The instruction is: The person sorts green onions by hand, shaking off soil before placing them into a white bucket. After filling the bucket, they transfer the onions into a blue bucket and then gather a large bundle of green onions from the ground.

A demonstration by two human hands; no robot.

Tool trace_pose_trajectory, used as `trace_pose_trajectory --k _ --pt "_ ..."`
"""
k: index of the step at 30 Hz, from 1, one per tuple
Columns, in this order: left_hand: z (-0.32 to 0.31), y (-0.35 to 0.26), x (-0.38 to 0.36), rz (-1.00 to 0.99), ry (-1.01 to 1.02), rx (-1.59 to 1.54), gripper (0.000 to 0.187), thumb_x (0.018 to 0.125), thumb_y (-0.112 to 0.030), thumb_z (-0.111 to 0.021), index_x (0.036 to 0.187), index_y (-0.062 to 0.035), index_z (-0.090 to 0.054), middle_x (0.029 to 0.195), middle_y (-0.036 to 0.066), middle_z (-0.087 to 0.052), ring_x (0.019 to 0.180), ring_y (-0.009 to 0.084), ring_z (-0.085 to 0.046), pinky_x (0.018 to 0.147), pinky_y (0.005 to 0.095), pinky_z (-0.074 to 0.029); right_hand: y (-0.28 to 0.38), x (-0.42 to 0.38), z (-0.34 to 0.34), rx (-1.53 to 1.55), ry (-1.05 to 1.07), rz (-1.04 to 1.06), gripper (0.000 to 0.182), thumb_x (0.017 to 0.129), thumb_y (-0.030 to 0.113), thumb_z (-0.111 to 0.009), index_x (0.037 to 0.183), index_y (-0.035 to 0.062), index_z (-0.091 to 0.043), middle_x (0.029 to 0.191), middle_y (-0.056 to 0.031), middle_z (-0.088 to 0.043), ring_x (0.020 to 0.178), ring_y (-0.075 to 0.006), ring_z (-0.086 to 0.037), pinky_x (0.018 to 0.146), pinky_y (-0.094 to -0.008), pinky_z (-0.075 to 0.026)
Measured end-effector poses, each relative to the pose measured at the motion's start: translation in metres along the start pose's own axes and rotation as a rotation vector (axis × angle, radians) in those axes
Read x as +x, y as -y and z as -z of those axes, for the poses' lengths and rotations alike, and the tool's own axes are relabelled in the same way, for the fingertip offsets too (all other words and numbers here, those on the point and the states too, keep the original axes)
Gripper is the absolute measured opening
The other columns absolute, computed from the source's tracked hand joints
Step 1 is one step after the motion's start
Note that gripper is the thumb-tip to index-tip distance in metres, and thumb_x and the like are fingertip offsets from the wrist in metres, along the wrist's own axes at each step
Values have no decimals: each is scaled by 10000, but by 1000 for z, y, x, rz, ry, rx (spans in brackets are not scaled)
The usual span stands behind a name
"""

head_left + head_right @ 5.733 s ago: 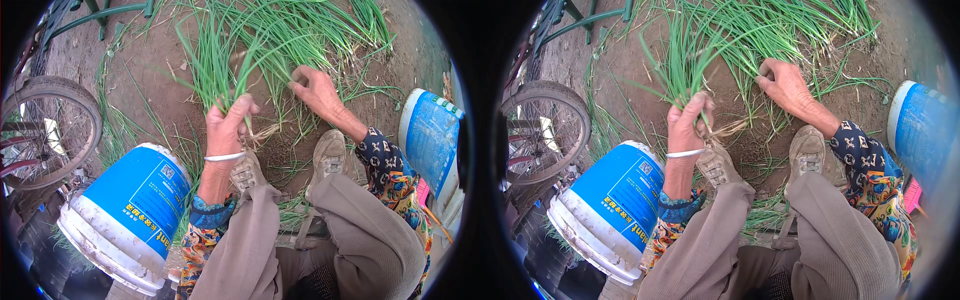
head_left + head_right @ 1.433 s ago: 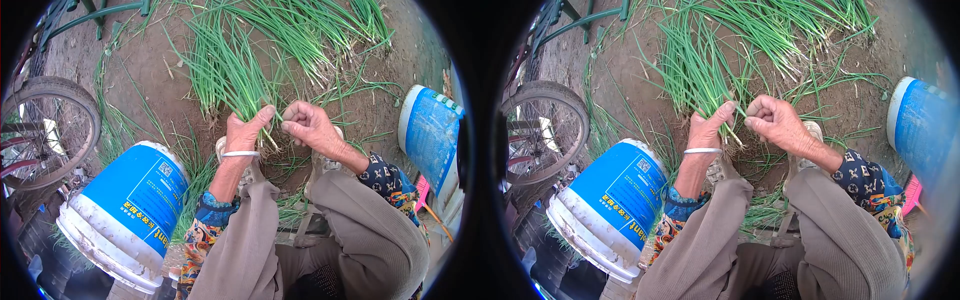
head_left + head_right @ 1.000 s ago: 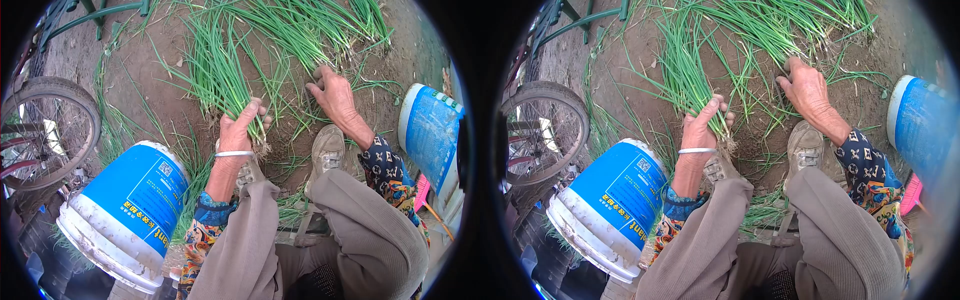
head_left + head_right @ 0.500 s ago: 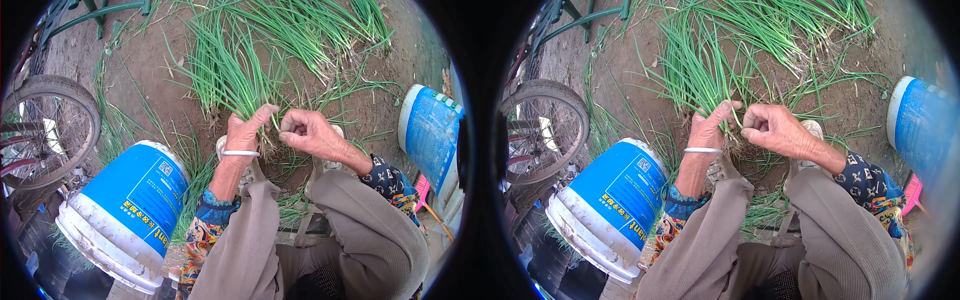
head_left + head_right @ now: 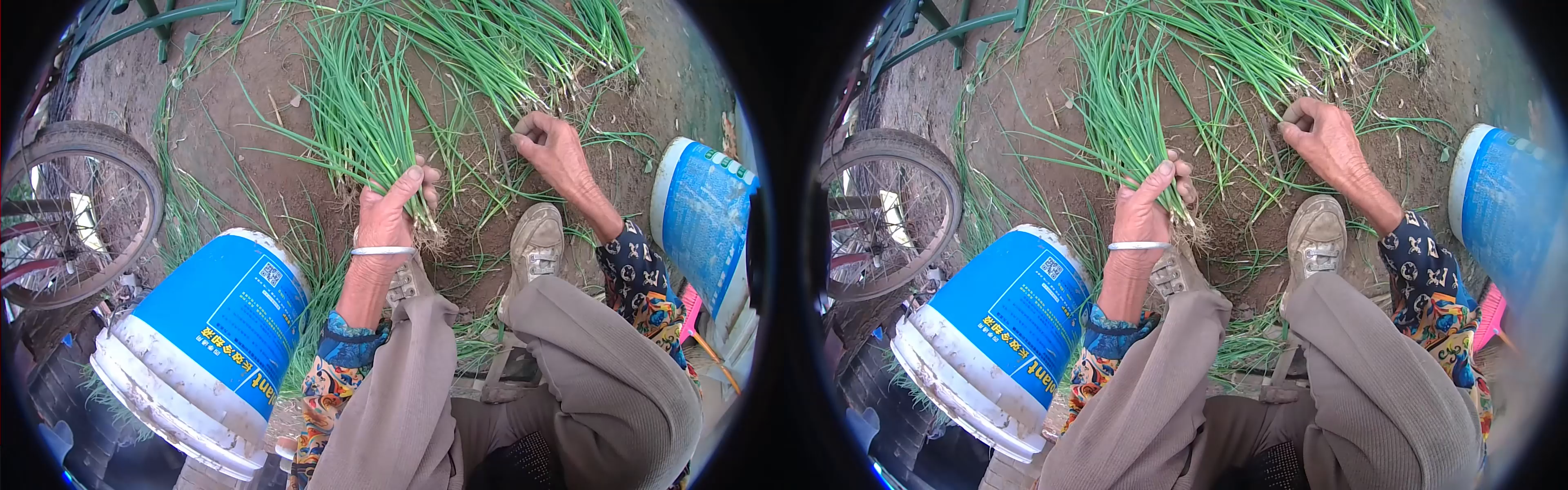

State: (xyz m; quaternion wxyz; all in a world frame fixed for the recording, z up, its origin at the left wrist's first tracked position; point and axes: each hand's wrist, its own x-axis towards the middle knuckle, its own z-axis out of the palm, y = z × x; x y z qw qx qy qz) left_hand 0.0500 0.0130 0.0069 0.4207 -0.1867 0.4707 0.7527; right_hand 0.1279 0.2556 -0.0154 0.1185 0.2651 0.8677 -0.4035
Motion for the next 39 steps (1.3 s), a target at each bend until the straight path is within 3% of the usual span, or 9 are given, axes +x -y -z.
trace_pose_trajectory --k 5,8,12,15,22,26,30,34,39 --pt "-9 8 4 -2 -37 72 295 842 -120 -673 1094 -17 -560 969 125 -651 683 125 -574 606 273 -476 33 -27 -8 566 211 -80 161 834 136 -600 887 -5 -543 688 -40 -553 642 -102 -528 618 -295 -470" --pt "-19 16 5 -36 -36 148 328 821 -169 -710 1085 -26 -578 941 104 -664 683 107 -564 602 261 -460 58 -43 -13 397 386 135 153 845 134 -601 883 -4 -545 700 -76 -555 613 -154 -544 594 -310 -468" --pt "-18 9 2 -24 -125 196 283 818 -215 -719 1020 -46 -616 815 35 -663 749 104 -579 694 256 -462 51 -22 -7 130 -22 222 162 844 146 -616 896 5 -557 740 -120 -566 638 -241 -567 598 -370 -473" --pt "-8 5 5 -52 -111 155 263 841 -186 -684 1040 -37 -599 816 47 -656 723 128 -610 614 266 -504 6 8 -7 -240 -316 293 144 831 132 -612 894 18 -549 846 -158 -591 728 -329 -601 643 -420 -485" --pt "-9 1 2 -14 -114 15 226 869 -144 -640 1052 -39 -558 879 79 -639 716 164 -618 626 310 -530 11 -7 -13 24 -124 91 156 810 128 -646 874 24 -548 789 -109 -597 695 -277 -607 631 -383 -493" --pt "-3 5 7 -34 -66 -48 277 862 -119 -646 1095 -12 -541 859 76 -623 687 146 -587 610 289 -502 19 -30 -22 123 30 280 143 817 89 -645 912 19 -565 773 -106 -580 680 -233 -593 620 -342 -492" --pt "0 5 7 -29 -59 -64 319 854 -106 -654 1122 16 -530 832 62 -595 658 130 -558 605 287 -471 11 -7 -23 0 -290 277 147 827 114 -631 908 9 -568 812 -145 -593 744 -305 -609 672 -389 -492" --pt "1 3 8 40 -87 -91 328 844 -104 -665 1119 16 -535 794 44 -575 652 127 -551 607 299 -468 4 19 -8 -106 -141 95 180 807 138 -648 901 0 -579 835 -166 -607 776 -336 -613 688 -416 -487" --pt "-1 3 5 3 -87 18 264 831 -114 -681 1047 -11 -571 804 55 -604 672 120 -568 597 282 -486 5 13 -13 -45 -196 67 159 783 124 -640 844 -13 -586 758 -123 -614 706 -258 -613 676 -375 -498"
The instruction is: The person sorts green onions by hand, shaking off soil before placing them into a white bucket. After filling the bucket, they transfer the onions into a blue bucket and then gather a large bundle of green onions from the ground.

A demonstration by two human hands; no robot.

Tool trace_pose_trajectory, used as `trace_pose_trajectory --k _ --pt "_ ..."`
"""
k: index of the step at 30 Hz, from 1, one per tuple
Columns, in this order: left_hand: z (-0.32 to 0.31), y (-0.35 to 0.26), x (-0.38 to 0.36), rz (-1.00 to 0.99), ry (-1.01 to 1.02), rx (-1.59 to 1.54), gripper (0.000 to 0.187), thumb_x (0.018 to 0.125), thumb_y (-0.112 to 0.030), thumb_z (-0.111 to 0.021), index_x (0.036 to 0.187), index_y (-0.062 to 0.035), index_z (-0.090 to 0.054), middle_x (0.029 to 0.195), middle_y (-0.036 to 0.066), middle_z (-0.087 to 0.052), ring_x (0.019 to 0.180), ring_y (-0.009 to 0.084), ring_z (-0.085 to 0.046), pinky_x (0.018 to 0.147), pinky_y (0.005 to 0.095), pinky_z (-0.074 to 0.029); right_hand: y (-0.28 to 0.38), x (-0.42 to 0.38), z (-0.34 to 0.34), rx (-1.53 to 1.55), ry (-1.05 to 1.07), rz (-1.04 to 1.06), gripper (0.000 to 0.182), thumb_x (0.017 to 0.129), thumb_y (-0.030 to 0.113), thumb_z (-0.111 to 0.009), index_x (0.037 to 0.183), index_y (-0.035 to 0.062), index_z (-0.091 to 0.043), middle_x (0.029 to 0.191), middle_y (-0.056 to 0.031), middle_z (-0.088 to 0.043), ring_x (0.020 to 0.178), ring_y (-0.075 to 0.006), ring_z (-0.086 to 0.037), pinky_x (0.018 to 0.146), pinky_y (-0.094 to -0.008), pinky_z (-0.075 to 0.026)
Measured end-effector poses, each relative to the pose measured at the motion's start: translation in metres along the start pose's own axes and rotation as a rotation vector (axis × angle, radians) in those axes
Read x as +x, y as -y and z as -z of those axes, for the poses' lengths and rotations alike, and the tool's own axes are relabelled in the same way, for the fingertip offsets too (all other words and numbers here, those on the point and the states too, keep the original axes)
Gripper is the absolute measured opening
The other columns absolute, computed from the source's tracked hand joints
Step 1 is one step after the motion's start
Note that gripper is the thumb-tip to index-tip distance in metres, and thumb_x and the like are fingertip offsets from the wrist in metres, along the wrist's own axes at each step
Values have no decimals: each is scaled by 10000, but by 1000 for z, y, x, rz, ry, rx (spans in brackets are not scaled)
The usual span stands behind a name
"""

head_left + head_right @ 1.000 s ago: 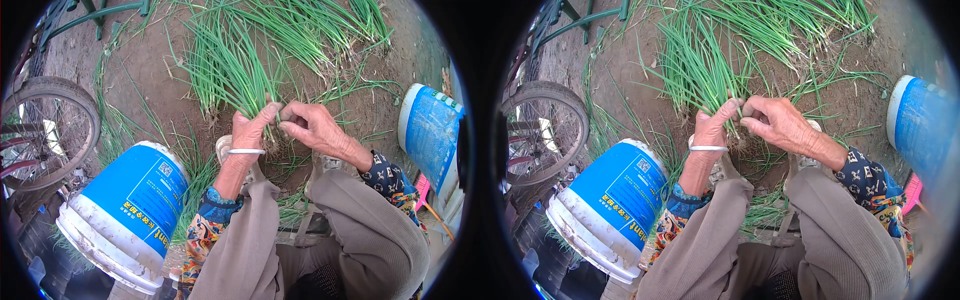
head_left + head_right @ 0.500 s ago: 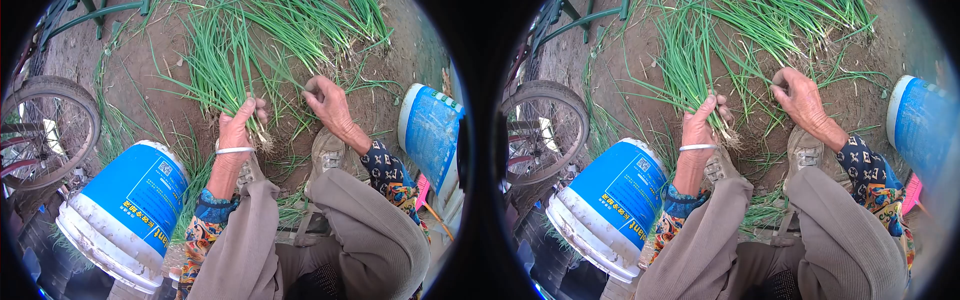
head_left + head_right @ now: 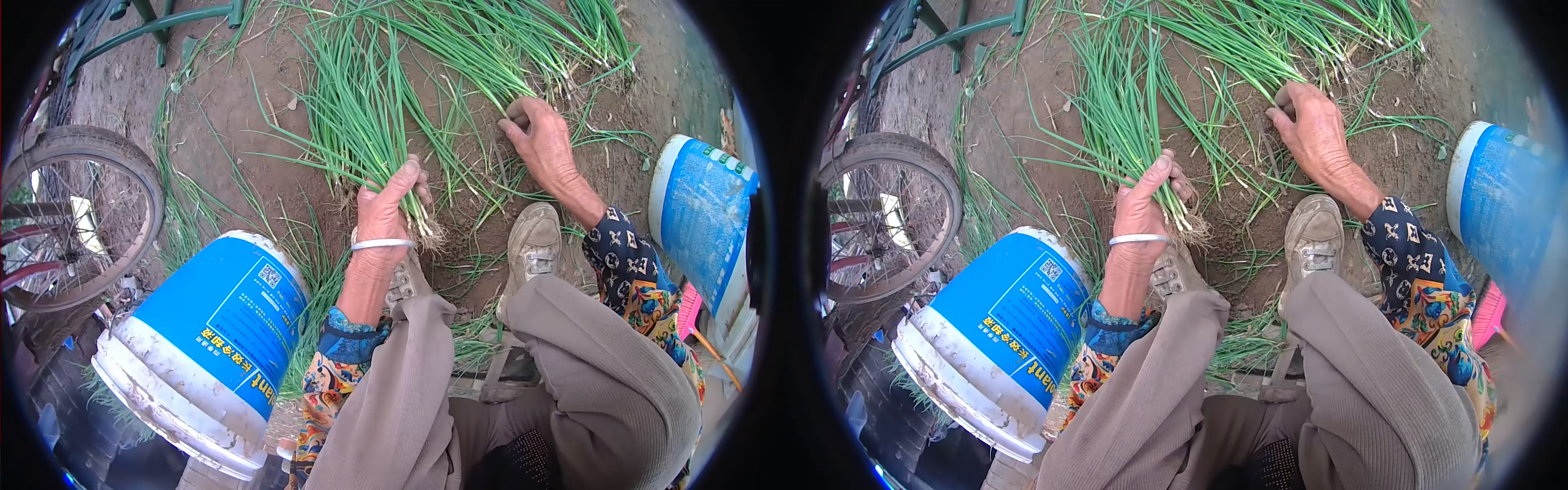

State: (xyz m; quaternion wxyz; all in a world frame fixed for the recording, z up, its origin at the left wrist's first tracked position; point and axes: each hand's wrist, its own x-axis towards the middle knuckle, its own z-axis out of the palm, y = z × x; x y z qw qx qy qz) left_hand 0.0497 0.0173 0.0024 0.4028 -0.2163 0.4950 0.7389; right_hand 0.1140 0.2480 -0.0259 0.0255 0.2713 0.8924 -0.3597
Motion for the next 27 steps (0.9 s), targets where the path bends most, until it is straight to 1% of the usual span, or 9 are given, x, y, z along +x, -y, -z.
trace_pose_trajectory --k 4,7,10,12,14,16,20,25,27 --pt "-5 1 2 -26 -27 86 225 828 -128 -688 1003 -32 -586 917 105 -655 698 116 -584 589 274 -490 26 -19 8 406 280 -225 140 761 114 -619 831 -3 -587 713 -53 -589 667 -128 -572 646 -296 -491" --pt "-12 2 2 2 -36 128 260 821 -135 -697 1039 -44 -590 961 108 -670 716 113 -589 597 265 -489 49 -52 -3 595 466 -134 129 751 104 -638 799 5 -570 699 -12 -563 654 -56 -530 609 -245 -469" --pt "-13 5 2 -12 1 153 287 808 -144 -711 1049 -40 -595 929 85 -674 704 121 -595 611 266 -494 68 -58 4 533 584 -152 162 735 95 -663 820 0 -564 717 -53 -562 639 -98 -546 596 -257 -467" --pt "-9 5 2 -3 -29 120 284 806 -146 -711 1041 -36 -596 916 80 -673 695 128 -599 615 271 -498 57 -42 9 308 265 96 201 746 103 -671 876 -4 -560 786 -87 -553 655 -147 -557 604 -292 -475" --pt "-4 1 1 -8 -15 115 267 814 -138 -697 1031 -22 -592 883 80 -664 696 145 -609 633 292 -517 28 -20 4 81 -65 258 252 791 102 -636 1006 4 -546 942 -124 -552 803 -267 -574 723 -384 -481" --pt "2 -3 0 7 14 81 253 819 -134 -689 1018 -12 -591 887 88 -658 710 154 -614 642 307 -526 14 -3 13 -151 -199 269 341 771 71 -626 1095 16 -537 1072 -146 -526 938 -303 -542 797 -395 -470" --pt "-8 -22 -14 -179 156 -78 232 862 -92 -620 1075 -30 -555 986 111 -629 802 181 -616 681 343 -536 14 -21 -2 -306 -59 380 419 727 20 -603 1141 18 -538 1192 -158 -472 1028 -314 -487 854 -403 -461" --pt "-2 -30 -9 -248 200 -133 250 859 -75 -622 1098 -26 -574 953 102 -638 780 175 -614 691 333 -536 26 -61 -24 -73 237 603 345 709 12 -612 1051 6 -568 1084 -130 -526 943 -296 -519 818 -387 -473" --pt "1 -29 -10 -195 187 -147 291 873 -75 -600 1154 -49 -529 967 69 -603 783 155 -545 701 334 -475 24 -57 -19 -47 169 601 312 711 9 -610 1020 13 -565 1025 -121 -539 910 -296 -529 790 -382 -477"
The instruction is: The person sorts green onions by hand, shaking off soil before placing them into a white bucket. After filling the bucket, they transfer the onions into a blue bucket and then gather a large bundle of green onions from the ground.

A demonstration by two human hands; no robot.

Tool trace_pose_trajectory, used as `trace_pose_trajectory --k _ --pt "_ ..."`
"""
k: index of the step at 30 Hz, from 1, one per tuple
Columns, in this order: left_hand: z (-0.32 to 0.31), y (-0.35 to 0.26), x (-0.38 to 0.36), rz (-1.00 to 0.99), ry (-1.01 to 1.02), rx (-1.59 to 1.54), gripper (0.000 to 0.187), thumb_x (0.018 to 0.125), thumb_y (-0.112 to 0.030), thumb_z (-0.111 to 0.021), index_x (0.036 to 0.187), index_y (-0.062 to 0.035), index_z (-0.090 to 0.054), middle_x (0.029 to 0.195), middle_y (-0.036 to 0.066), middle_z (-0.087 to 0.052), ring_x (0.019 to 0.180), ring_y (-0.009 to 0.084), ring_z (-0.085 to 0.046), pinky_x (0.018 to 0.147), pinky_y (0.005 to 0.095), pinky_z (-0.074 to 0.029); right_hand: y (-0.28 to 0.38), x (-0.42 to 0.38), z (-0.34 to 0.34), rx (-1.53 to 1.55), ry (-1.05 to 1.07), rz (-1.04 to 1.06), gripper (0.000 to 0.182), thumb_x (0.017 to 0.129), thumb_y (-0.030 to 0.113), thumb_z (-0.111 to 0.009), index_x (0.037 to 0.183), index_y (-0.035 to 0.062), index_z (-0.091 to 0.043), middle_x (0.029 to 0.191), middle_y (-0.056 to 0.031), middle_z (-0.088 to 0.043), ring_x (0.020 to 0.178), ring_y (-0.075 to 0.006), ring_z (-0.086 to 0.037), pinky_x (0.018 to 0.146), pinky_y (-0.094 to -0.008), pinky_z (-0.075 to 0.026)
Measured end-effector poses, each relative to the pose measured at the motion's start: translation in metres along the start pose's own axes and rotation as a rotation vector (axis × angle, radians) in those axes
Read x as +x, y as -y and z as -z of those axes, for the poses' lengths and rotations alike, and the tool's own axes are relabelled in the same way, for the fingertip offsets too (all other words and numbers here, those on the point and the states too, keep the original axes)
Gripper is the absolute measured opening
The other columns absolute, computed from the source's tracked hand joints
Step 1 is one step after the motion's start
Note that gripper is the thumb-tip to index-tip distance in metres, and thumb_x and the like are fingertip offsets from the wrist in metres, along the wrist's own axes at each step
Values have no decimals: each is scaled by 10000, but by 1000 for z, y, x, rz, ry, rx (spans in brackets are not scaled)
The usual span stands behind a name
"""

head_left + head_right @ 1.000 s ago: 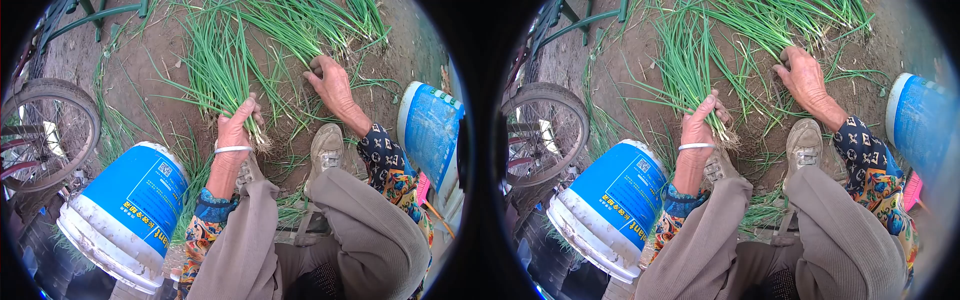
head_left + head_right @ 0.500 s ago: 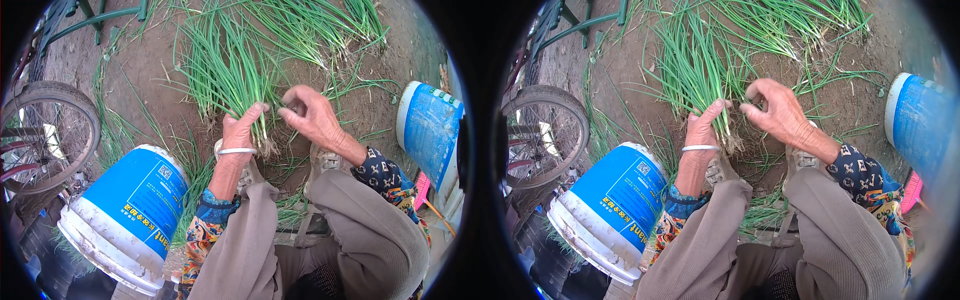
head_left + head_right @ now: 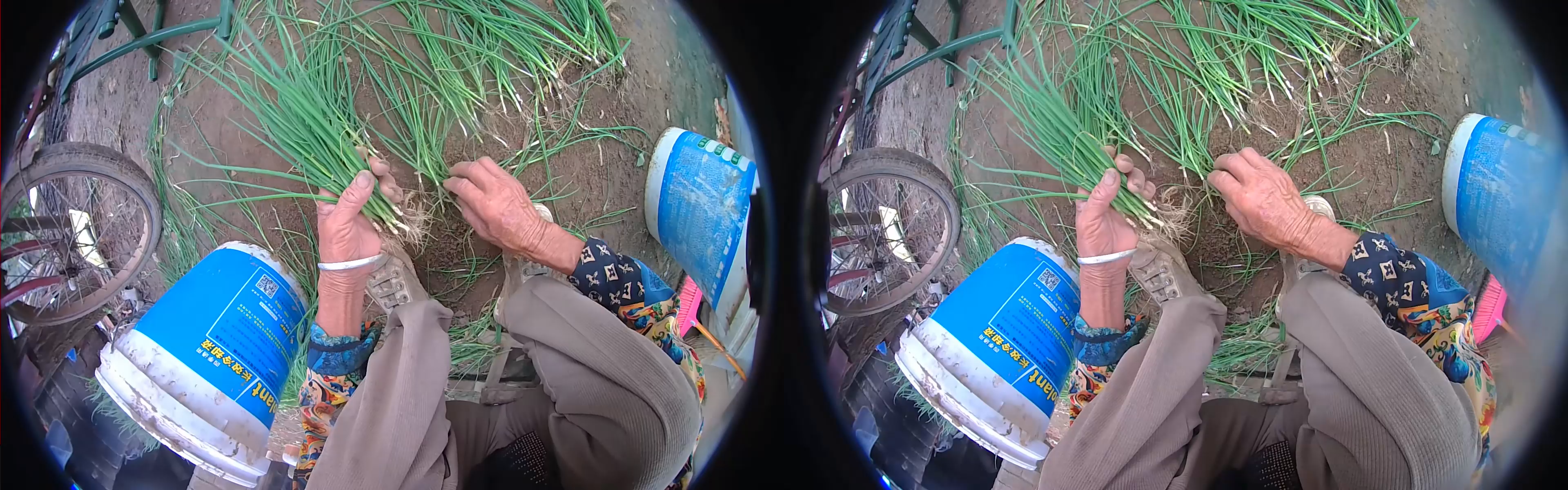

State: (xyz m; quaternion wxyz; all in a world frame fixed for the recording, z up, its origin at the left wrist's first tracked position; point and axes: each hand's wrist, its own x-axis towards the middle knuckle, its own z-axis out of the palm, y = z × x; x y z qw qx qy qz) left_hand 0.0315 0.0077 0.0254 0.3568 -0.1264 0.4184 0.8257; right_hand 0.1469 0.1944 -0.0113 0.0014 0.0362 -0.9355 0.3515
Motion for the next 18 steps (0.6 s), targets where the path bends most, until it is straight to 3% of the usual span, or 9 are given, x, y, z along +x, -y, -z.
trace_pose_trajectory --k 2,5,8,12,15,18 --pt "1 -2 -1 20 -21 -26 330 880 -87 -597 1195 -54 -503 952 44 -580 743 132 -487 683 319 -426 -9 9 7 -16 -108 -17 253 733 13 -612 979 20 -553 957 -120 -545 884 -293 -543 752 -378 -479" --pt "9 0 1 33 -50 -123 310 848 -41 -630 1144 -25 -538 923 68 -610 737 145 -550 641 298 -465 -31 25 21 97 -267 -279 217 791 51 -611 992 19 -536 931 -141 -543 802 -310 -573 711 -406 -488" --pt "7 2 1 12 -43 -76 305 846 -53 -639 1134 -23 -542 910 62 -606 719 145 -545 635 304 -455 -46 45 27 -64 -361 -403 237 812 74 -597 1033 24 -525 941 -143 -550 782 -315 -585 689 -415 -495" --pt "4 2 2 20 -40 -50 301 843 -67 -649 1122 -20 -546 899 60 -604 695 148 -543 634 308 -449 -36 38 12 -73 -46 -244 243 832 92 -567 1063 33 -524 908 -125 -520 788 -293 -586 670 -391 -508" --pt "7 3 2 15 -48 -48 297 846 -73 -649 1119 -19 -545 896 64 -602 691 150 -543 637 311 -450 -13 23 -2 -169 12 -66 329 784 72 -547 1109 28 -520 907 -110 -499 808 -260 -574 687 -366 -511" --pt "9 3 2 17 -62 -50 293 849 -75 -646 1118 -21 -544 903 71 -602 707 151 -547 644 312 -457 0 15 -12 -157 41 -20 378 771 80 -538 1142 11 -511 931 -104 -496 865 -250 -559 715 -353 -511"
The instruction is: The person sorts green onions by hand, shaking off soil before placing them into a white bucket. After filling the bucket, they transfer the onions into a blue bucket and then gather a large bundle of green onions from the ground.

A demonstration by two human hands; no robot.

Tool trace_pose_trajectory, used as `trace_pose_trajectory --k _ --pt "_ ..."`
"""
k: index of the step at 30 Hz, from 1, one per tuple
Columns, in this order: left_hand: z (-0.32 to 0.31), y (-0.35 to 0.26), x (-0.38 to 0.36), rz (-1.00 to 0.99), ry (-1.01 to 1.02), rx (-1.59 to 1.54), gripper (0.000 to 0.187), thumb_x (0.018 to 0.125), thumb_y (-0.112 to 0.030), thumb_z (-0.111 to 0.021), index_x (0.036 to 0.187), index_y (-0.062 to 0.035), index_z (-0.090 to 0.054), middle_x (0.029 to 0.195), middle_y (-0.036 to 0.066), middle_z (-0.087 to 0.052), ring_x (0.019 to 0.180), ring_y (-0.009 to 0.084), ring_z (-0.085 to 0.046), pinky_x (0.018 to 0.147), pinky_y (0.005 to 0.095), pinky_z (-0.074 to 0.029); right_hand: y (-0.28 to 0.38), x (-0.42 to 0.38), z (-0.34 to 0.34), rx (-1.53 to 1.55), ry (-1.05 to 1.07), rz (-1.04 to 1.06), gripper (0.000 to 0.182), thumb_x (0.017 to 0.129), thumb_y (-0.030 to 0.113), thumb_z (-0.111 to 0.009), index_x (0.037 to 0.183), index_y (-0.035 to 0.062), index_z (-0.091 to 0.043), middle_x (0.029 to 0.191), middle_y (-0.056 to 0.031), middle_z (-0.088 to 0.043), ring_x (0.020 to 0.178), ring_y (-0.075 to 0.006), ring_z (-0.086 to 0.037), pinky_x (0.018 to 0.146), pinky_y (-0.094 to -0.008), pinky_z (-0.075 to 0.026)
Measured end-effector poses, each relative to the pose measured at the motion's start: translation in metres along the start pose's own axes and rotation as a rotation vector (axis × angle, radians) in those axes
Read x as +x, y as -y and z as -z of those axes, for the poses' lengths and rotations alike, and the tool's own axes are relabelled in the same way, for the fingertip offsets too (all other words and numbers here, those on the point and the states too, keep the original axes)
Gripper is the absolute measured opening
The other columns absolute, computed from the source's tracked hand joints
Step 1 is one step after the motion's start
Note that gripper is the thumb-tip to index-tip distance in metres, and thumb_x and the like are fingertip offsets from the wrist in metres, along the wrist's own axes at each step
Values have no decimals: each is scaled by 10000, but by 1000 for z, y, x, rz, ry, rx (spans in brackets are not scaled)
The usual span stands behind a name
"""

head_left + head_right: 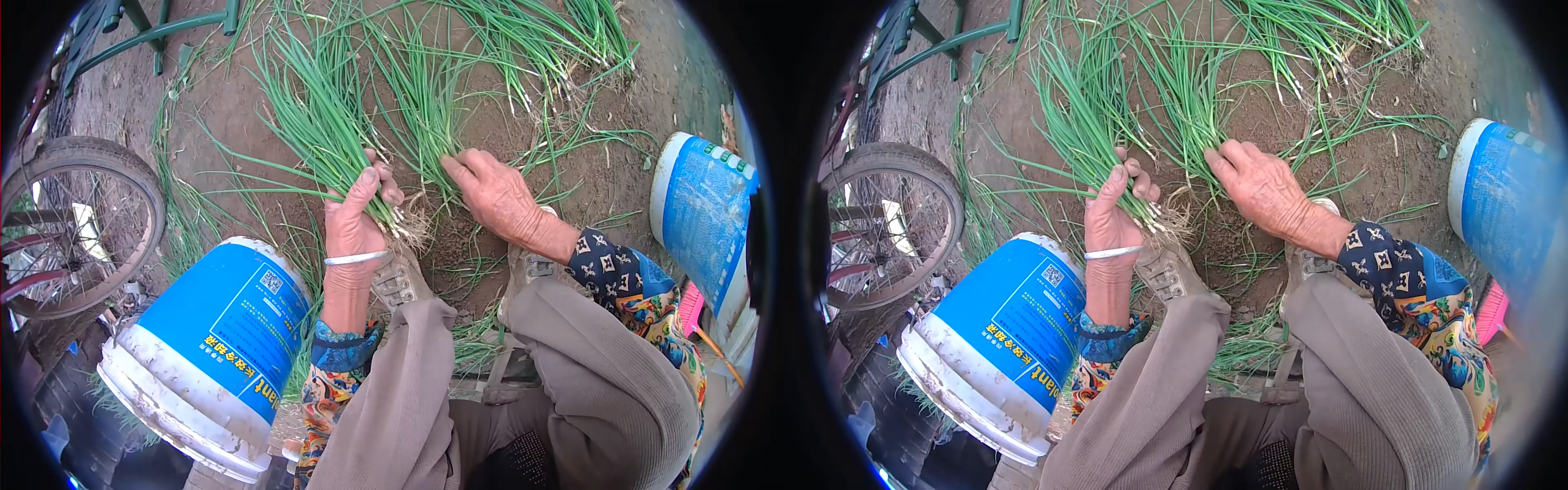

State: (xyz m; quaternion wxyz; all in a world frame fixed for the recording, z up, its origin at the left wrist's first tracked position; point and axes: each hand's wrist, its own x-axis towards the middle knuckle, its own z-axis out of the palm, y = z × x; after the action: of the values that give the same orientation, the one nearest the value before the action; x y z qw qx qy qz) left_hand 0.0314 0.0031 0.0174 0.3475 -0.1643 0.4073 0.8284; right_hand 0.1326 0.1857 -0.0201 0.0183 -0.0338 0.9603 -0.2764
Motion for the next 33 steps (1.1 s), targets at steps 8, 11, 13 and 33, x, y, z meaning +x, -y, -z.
trace_pose_trajectory --k 8,11,13,33 --pt "-1 -1 1 17 -17 -35 262 853 -54 -628 1100 -45 -542 936 84 -605 749 158 -567 659 294 -476 13 -11 2 223 175 110 303 764 64 -589 1061 28 -540 925 -104 -529 878 -251 -564 711 -362 -513" --pt "1 -10 0 -13 27 -63 252 851 -61 -628 1089 -50 -543 938 79 -605 761 171 -576 675 311 -481 -1 -1 17 282 -65 -111 180 794 66 -590 961 29 -533 875 -121 -535 824 -269 -582 699 -377 -500" --pt "4 -23 -3 -94 24 -47 245 855 -68 -625 1088 -65 -547 934 68 -604 725 157 -540 646 308 -450 -28 11 29 352 -175 -394 151 809 91 -605 903 24 -508 841 -140 -542 785 -295 -590 687 -379 -488" --pt "13 -24 -1 -8 -79 -13 253 851 -162 -662 1042 -23 -572 768 19 -551 621 124 -469 568 283 -380 -31 0 45 1551 118 -953 211 919 194 -541 1040 21 -554 784 -61 -635 442 -39 -439 369 -174 -315"
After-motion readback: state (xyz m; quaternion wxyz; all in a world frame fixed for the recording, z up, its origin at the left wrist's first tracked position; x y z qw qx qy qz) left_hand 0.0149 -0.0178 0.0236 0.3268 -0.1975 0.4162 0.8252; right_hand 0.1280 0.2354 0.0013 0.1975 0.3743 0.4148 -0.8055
